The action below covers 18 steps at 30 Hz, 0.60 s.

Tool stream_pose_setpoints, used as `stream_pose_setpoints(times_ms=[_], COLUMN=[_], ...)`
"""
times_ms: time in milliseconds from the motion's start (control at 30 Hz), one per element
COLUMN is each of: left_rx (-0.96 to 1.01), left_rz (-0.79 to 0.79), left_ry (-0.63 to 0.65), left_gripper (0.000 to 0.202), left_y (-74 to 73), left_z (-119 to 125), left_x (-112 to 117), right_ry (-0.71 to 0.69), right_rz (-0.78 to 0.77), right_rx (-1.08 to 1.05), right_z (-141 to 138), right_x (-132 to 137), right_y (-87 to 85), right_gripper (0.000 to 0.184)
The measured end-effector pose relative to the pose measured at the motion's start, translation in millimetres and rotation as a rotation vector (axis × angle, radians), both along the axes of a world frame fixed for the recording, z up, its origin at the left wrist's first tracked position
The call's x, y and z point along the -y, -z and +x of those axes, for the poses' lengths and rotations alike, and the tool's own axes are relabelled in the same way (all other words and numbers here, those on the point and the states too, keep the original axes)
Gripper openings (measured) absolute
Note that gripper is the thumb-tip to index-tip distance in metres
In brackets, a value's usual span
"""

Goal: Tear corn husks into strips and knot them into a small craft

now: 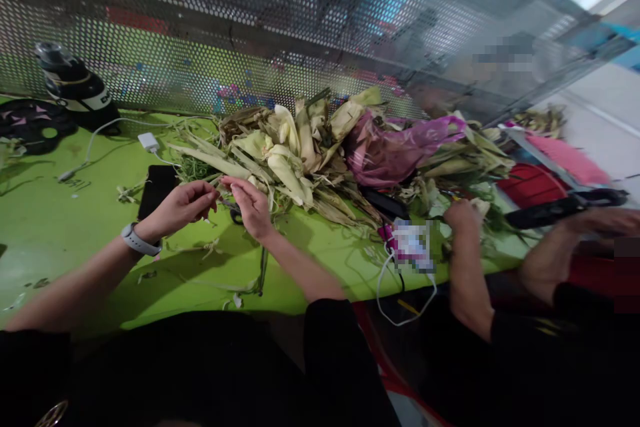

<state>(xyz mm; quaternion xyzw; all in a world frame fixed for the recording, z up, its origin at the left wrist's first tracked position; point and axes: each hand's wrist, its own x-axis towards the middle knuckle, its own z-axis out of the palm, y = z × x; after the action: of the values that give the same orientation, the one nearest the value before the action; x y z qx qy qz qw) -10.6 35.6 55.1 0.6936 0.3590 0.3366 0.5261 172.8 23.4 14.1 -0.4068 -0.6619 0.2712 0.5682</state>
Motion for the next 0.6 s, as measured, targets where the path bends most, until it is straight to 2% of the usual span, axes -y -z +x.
stream_pose_setpoints(times_ms=[233, 400, 500, 600], left_rx=[-0.067, -0.177, -0.226, -0.237], left_rz=[0.103, 0.260, 0.325, 0.352], left_ry=[-0.020, -0.050, -0.067, -0.067], left_gripper=[0.020, 0.019, 0.018, 0.018], left_y=[7.7, 7.7, 6.4, 6.1], left_z=[-0.9, -1.7, -2.2, -2.3], left_x=[-2.6, -1.5, -0.6, -0.6], right_ry=[0.020, 0.059, 0.010, -0.059], right_rz=[0.064, 0.077, -0.002, -0.167], right_rx=[0.047, 0.106, 0.077, -0.032], right_z=[-2.0, -1.9, 0.3, 2.1], right_x=[-3.4, -4.1, -6.3, -9.0], right_y=[-2.0, -3.0, -1.8, 0.0], right_gripper=[0.020, 0.019, 0.020, 0.024])
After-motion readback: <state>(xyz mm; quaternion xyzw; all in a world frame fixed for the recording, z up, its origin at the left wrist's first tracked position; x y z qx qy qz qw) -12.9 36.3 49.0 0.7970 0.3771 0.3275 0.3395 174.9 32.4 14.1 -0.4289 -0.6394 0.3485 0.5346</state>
